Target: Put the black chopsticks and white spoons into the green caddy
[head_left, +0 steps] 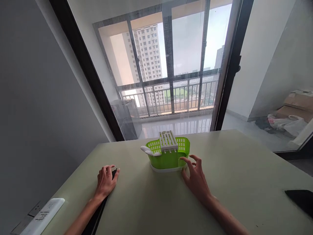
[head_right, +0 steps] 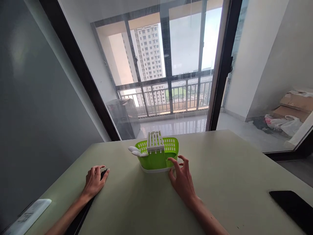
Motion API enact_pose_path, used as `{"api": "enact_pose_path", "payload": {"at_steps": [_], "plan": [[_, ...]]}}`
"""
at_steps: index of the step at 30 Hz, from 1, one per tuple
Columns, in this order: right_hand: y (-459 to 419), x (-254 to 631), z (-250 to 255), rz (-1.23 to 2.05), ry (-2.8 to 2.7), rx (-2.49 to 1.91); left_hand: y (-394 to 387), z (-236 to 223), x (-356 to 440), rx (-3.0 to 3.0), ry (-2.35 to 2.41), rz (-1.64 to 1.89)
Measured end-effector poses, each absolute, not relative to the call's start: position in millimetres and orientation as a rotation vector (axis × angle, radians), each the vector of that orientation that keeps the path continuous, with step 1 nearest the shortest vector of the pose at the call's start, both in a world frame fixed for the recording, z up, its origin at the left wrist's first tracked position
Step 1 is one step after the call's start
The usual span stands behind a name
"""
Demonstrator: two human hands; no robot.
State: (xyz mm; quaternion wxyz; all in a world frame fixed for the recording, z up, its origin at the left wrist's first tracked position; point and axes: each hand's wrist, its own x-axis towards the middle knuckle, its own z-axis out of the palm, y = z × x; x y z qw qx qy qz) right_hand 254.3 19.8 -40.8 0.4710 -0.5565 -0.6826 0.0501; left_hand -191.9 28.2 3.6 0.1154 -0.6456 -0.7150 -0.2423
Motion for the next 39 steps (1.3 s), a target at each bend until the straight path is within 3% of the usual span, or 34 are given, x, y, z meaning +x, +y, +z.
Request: {"api": "enact_pose_path", "payload": {"at_steps": [9,15,22,39], "plan": [[21.7,253.8,-42.7,0.137,-1.669,-1.347,40.0,82.3,-81.9,-2.230,-1.646,-1.181],[21.9,253.8,-40.3,0.148,-1.664,-1.343,53.8,128.0,-11.9,-2.494,-1.278,-1.031],[23.1,252.7,-37.3,0.170,-1.657,-1.343,78.5,127.2,3.4,-2.749,-1.093,-0.608],[25.6,254.1,-37.3,0.147,-1.655,-1.344,111.7,130.3,-7.4,-2.731,-0.659,-0.579]]}}
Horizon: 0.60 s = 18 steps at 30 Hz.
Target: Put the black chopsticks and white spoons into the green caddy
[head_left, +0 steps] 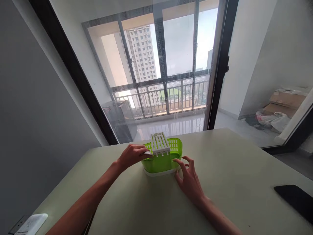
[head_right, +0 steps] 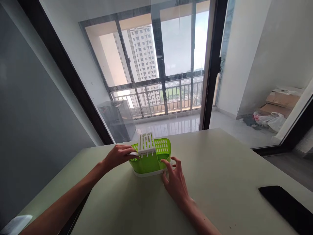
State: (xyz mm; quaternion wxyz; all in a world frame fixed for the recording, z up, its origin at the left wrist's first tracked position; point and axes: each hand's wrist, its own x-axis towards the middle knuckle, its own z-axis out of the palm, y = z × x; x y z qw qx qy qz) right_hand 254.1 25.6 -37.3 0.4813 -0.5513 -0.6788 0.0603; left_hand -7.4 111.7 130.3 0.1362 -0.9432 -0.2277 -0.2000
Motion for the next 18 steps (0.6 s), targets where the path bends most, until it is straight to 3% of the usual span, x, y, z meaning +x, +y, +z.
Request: {"api": "enact_pose_path", "payload": {"at_steps": [8,18], "plan": [[23.2,254.9,-36.5,0.150,-1.675,-1.372,99.7,166.1,-10.9,-2.600,-0.838,-0.624],[21.7,255.8,-38.3,0.166,-1.695,-1.360,92.8,188.2,-36.6,-1.985,-1.837,-1.495]]}}
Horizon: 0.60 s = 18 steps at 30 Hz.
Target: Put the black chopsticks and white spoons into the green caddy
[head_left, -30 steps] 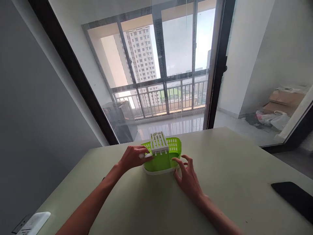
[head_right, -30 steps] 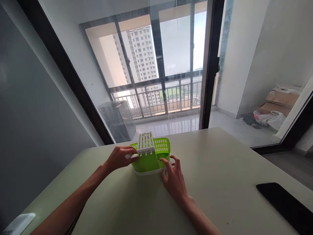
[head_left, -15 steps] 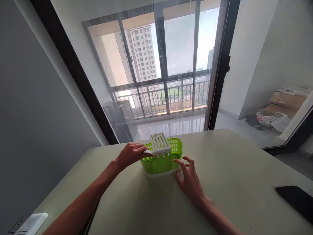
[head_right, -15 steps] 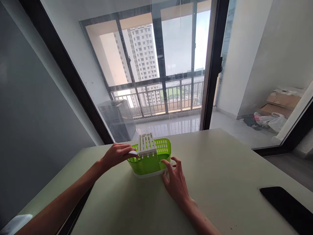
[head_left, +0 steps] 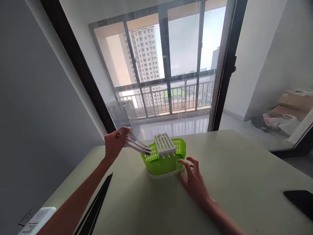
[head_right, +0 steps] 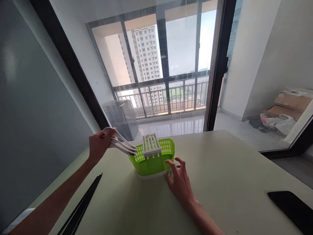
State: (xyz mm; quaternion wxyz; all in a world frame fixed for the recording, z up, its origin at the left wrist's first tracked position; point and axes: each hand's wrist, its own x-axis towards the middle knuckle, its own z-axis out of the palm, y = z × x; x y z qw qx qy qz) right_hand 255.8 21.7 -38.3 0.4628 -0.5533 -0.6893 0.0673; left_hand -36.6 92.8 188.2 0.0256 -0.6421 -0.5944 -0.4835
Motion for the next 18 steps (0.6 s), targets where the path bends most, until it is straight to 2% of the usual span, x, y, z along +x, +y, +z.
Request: {"api": "enact_pose_path", "payload": {"at_steps": [3,6,10,13,18], "plan": [[22.2,256.1,-39.7,0.167,-1.693,-1.354,84.4,186.7,-60.1,-1.873,-2.138,-1.592],[22.6,256.3,-41.3,0.163,-1.690,-1.361,75.1,174.7,-91.6,-1.978,-2.418,-1.509],[22.7,257.0,-43.9,0.166,-1.690,-1.361,59.8,148.7,-128.3,-2.261,-2.769,-1.010],[22.4,257.4,-45.7,0.181,-1.695,-1.366,47.4,128.7,-142.0,-2.468,-2.826,-0.559],[21.2,257.2,-46.1,0.181,-1.699,-1.360,39.1,101.7,-149.8,-2.678,-2.645,-0.296]]}}
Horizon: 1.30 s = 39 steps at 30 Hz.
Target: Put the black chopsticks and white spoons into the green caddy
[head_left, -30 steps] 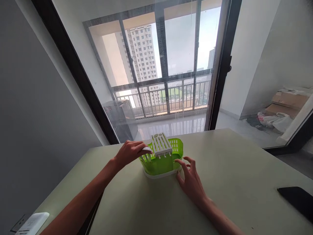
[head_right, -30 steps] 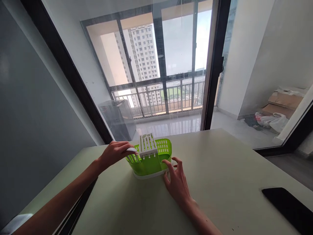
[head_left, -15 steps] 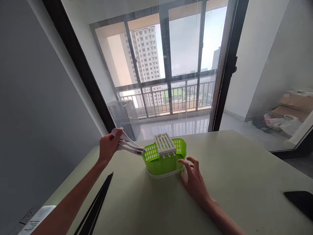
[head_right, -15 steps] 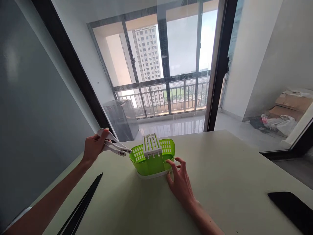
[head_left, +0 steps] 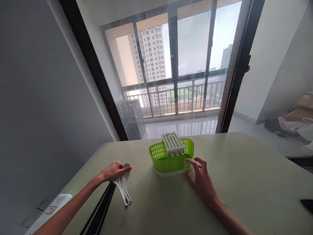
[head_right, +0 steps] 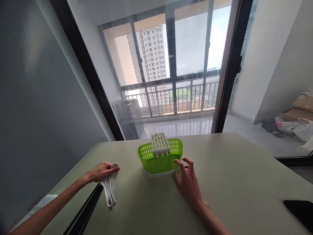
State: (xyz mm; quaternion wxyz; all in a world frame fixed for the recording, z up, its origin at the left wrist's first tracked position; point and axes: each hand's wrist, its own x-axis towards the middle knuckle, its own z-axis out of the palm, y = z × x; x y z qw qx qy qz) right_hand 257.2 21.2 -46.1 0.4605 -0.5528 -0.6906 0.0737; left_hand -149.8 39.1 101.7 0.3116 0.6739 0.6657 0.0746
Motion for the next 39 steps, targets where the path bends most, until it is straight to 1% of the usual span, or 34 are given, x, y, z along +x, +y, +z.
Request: {"api": "enact_pose_path", "payload": {"at_steps": [7,23,31,39], "plan": [[20.7,258.7,-47.1,0.182,-1.716,-1.365,45.1,80.8,-157.6,1.879,1.739,0.155],[18.3,260.1,-45.5,0.220,-1.710,-1.372,41.2,64.8,-157.7,2.037,1.694,0.054],[17.4,260.5,-43.4,0.226,-1.716,-1.377,35.1,57.5,-156.0,2.147,1.808,0.158],[17.8,259.7,-43.6,0.206,-1.714,-1.365,31.8,62.2,-152.9,2.218,1.864,0.203]]}}
